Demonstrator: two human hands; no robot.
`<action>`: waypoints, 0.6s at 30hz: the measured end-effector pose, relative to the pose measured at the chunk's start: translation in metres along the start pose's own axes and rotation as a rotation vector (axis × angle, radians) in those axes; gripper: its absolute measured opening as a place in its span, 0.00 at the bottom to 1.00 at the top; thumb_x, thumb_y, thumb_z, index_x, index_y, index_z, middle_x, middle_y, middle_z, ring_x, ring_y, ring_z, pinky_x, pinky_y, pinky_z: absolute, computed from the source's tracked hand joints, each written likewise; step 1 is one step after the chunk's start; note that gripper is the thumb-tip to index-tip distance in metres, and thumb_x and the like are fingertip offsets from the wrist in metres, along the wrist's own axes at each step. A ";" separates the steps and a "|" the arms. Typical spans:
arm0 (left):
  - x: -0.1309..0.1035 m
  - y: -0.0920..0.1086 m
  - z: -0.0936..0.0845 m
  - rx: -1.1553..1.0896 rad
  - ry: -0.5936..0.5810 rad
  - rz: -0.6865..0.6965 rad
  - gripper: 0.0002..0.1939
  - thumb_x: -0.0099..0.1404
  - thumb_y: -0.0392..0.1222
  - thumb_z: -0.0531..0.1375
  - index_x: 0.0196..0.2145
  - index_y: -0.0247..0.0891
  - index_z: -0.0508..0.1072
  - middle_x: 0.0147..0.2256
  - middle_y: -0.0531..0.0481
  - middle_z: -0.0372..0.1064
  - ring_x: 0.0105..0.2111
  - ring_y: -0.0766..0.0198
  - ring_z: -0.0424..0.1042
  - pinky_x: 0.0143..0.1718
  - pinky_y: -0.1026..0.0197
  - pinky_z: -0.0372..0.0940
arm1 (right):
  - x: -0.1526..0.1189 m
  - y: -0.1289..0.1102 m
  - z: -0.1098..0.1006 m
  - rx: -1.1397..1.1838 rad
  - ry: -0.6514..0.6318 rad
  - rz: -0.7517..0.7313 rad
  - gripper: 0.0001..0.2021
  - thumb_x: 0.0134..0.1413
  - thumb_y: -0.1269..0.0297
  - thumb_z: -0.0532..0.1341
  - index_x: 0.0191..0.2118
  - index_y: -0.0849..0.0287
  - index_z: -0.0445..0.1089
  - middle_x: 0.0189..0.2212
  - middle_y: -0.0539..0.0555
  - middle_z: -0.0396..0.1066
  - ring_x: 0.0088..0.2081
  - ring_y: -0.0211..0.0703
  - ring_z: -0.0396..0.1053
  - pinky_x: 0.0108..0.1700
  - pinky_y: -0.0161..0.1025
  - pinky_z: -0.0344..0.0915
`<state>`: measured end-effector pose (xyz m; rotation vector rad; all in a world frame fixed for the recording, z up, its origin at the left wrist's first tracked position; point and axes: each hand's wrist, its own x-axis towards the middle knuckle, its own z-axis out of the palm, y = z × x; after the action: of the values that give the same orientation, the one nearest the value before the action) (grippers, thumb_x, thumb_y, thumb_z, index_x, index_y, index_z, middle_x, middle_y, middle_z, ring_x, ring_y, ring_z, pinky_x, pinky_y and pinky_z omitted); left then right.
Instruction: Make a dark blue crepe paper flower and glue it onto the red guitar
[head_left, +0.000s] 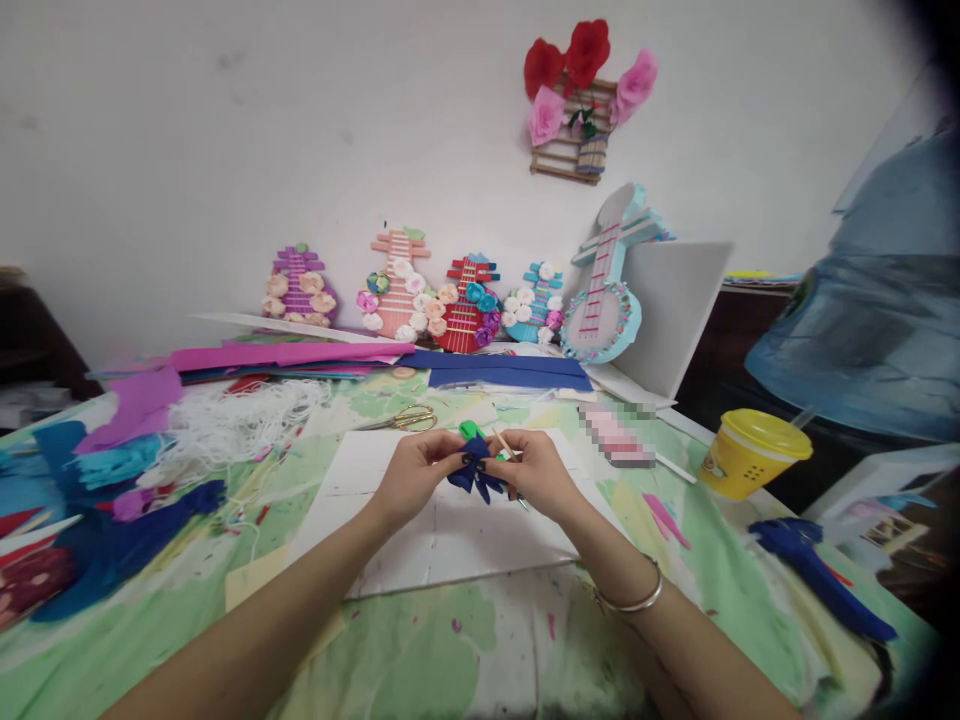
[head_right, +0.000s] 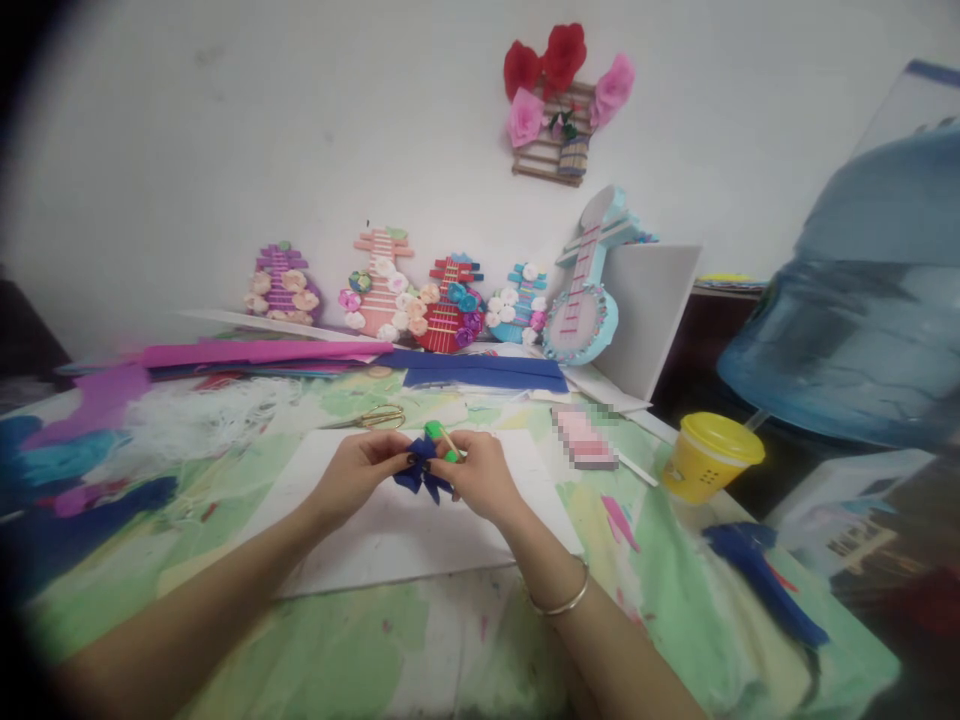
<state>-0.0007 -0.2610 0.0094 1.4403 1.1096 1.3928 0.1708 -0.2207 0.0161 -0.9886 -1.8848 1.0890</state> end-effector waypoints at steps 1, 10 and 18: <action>0.000 0.000 0.000 0.010 0.014 0.001 0.10 0.52 0.42 0.64 0.29 0.31 0.74 0.25 0.48 0.72 0.25 0.64 0.71 0.29 0.61 0.67 | 0.000 0.001 0.000 -0.010 0.015 -0.002 0.07 0.42 0.63 0.62 0.24 0.61 0.66 0.27 0.50 0.72 0.13 0.29 0.59 0.13 0.28 0.55; 0.000 -0.005 0.000 0.051 0.013 0.055 0.12 0.53 0.41 0.64 0.35 0.32 0.73 0.29 0.46 0.73 0.29 0.63 0.73 0.30 0.62 0.69 | -0.001 0.001 0.001 -0.087 -0.067 -0.004 0.07 0.47 0.61 0.60 0.27 0.59 0.66 0.18 0.45 0.65 0.13 0.32 0.62 0.15 0.29 0.55; -0.003 0.004 0.004 -0.056 -0.022 -0.057 0.12 0.50 0.43 0.66 0.32 0.32 0.74 0.26 0.49 0.73 0.24 0.65 0.71 0.25 0.64 0.68 | -0.010 -0.019 -0.016 -0.349 0.101 -0.245 0.22 0.63 0.61 0.45 0.24 0.60 0.69 0.20 0.49 0.68 0.23 0.34 0.64 0.31 0.33 0.59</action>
<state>0.0036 -0.2650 0.0121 1.3709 1.0810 1.3550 0.1842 -0.2304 0.0371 -0.9480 -2.0879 0.5694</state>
